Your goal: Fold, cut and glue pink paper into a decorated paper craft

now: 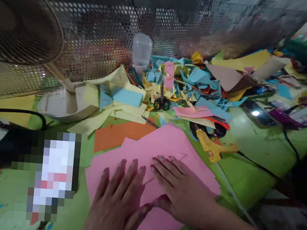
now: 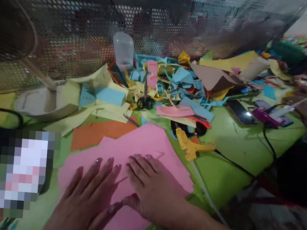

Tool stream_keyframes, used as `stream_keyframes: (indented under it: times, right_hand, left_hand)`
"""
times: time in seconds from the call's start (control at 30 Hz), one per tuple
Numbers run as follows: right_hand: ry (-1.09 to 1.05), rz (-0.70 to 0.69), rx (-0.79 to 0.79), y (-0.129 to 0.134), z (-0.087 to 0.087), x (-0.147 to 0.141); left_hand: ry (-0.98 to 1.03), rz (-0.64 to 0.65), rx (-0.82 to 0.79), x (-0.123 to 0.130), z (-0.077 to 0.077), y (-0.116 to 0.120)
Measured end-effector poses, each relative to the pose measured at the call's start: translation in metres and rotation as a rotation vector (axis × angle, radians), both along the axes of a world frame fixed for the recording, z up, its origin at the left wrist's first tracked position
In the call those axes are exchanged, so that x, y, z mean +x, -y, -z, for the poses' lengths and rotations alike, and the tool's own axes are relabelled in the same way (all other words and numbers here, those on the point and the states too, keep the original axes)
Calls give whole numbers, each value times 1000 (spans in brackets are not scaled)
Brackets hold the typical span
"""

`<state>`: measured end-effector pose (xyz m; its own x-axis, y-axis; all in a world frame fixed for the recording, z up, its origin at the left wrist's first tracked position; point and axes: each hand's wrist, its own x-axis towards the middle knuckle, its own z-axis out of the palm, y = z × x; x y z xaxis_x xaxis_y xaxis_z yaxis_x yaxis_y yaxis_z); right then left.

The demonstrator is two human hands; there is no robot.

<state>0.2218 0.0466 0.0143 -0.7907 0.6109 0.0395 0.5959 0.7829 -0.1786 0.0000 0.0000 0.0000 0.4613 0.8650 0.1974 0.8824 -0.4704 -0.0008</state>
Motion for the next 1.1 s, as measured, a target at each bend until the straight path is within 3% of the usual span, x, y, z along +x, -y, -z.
stream_keyframes:
  times: [0.5, 0.67, 1.1]
  right_hand:
    - [-42, 25, -206, -4, -5, 0]
    - [-67, 89, -235, -3, -4, 2]
    - [-4, 381, 43, 2, 3, 27]
  left_hand:
    - [5, 25, 15, -5, 5, 1]
    - [-3, 31, -1, -5, 4, 2]
    - [62, 18, 3, -4, 7, 1]
